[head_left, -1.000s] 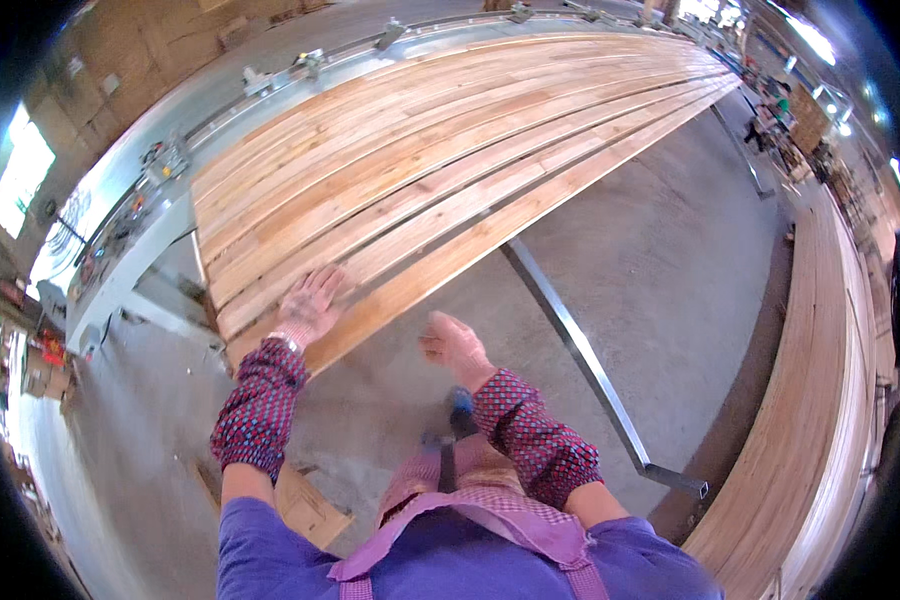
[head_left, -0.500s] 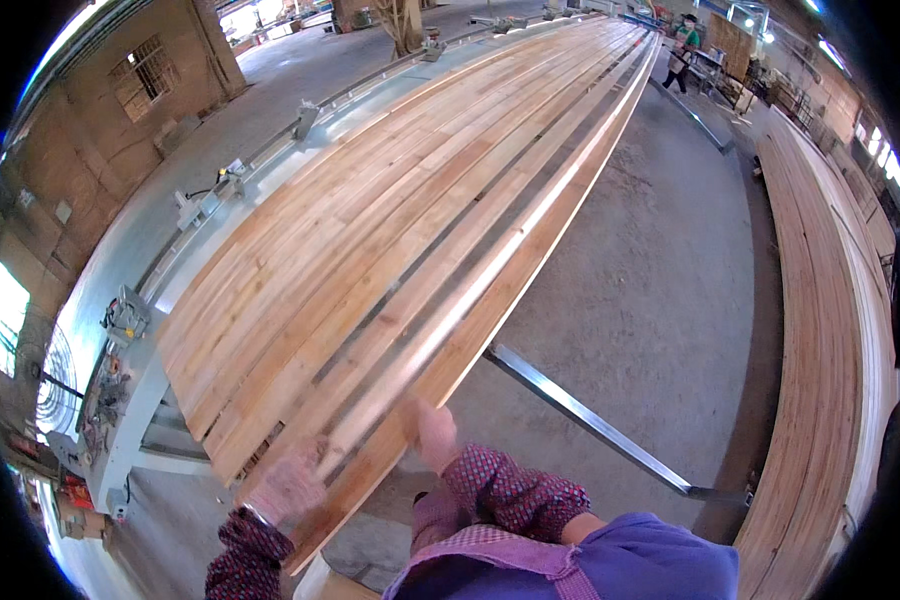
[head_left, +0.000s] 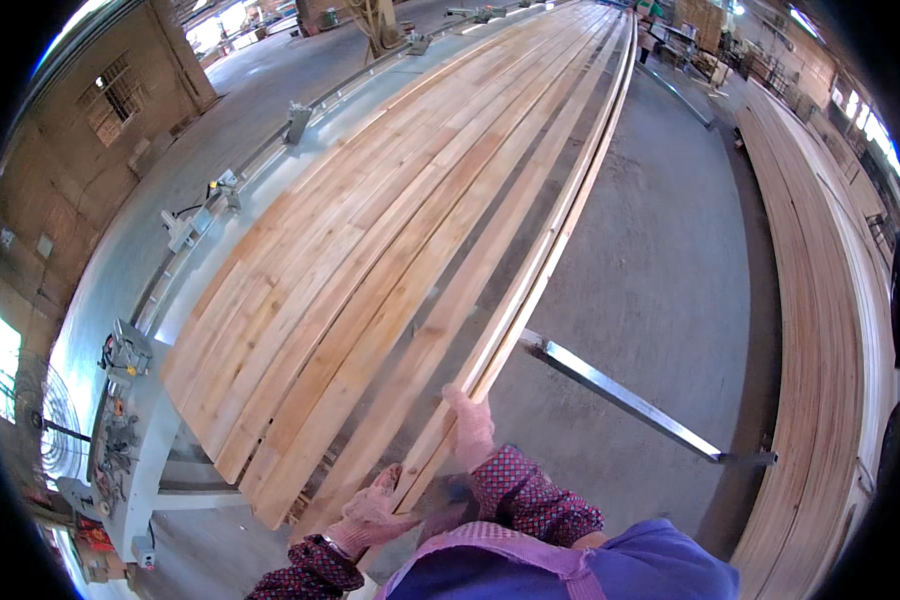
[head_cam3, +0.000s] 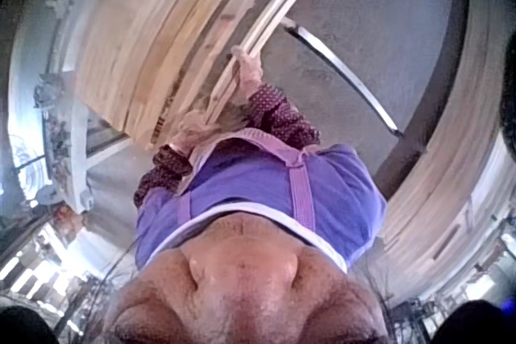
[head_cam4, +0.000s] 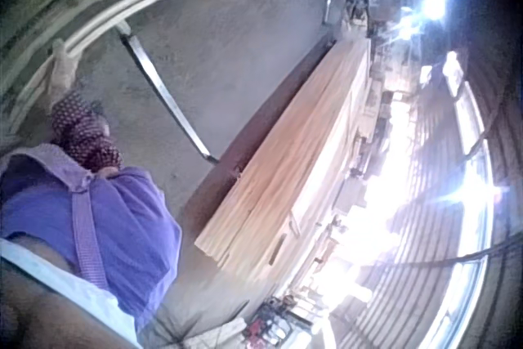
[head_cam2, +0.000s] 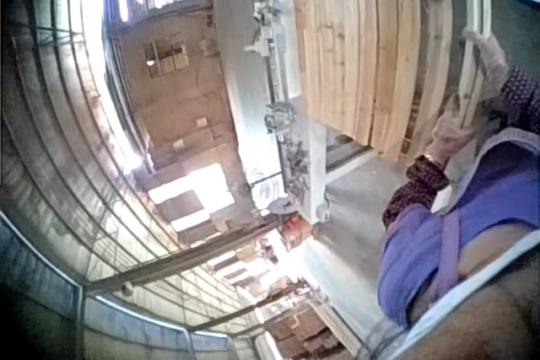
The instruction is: The person picks up long wooden planks from a pile and stacks them onto a large stack of lumber in a workshop. The person handles the planks one by one, carrying them to the stack and placing them on top.
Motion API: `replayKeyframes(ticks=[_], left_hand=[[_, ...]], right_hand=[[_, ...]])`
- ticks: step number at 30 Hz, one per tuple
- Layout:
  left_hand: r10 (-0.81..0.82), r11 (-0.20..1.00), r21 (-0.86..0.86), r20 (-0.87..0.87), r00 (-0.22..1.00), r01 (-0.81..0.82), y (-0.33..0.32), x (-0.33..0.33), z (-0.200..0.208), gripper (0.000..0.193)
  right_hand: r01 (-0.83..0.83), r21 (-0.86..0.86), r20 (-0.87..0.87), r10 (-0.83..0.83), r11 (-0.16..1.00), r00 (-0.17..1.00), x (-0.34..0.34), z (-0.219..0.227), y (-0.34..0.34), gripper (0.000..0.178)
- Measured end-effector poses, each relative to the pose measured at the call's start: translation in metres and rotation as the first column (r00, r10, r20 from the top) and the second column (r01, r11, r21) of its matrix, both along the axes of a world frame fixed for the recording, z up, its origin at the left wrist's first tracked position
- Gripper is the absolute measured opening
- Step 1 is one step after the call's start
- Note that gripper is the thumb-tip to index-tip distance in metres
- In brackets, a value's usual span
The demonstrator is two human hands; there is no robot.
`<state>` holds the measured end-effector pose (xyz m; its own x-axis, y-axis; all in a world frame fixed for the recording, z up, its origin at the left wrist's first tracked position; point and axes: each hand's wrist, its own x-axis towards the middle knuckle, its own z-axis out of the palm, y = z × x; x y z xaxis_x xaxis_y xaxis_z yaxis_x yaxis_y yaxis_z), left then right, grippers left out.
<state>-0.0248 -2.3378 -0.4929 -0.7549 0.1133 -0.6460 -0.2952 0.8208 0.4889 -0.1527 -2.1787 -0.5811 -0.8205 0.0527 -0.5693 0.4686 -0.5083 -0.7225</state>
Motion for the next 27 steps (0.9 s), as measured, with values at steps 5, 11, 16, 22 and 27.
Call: replayKeyframes(ticks=[5,11,16,22,27], left_hand=[[-0.317,0.931,-0.191,0.005,0.949,0.312,-0.003,-0.031,0.034,0.084],[-0.543,0.747,-0.634,-0.407,0.735,0.201,-0.044,-0.023,-0.036,0.063],[-0.591,0.630,-0.742,-0.270,0.760,0.227,-0.048,-0.032,-0.072,0.063],[-0.160,0.925,0.309,-0.215,0.963,0.222,-0.059,-0.045,0.008,0.074],[-0.097,0.915,0.344,-0.320,0.942,0.211,-0.055,-0.022,-0.021,0.068]], right_hand=[[0.038,-0.161,0.002,-0.038,0.986,0.999,-0.011,-0.013,-0.001,0.030],[0.018,-0.125,0.013,-0.017,0.992,1.000,-0.011,0.007,-0.001,0.037],[-0.014,-0.133,-0.062,0.005,0.991,0.998,-0.014,-0.013,0.003,0.030],[-0.070,-0.086,-0.023,0.068,0.994,0.997,-0.018,-0.008,0.008,0.045],[0.058,-0.087,-0.051,-0.063,0.994,0.997,-0.012,-0.006,-0.012,0.051]])
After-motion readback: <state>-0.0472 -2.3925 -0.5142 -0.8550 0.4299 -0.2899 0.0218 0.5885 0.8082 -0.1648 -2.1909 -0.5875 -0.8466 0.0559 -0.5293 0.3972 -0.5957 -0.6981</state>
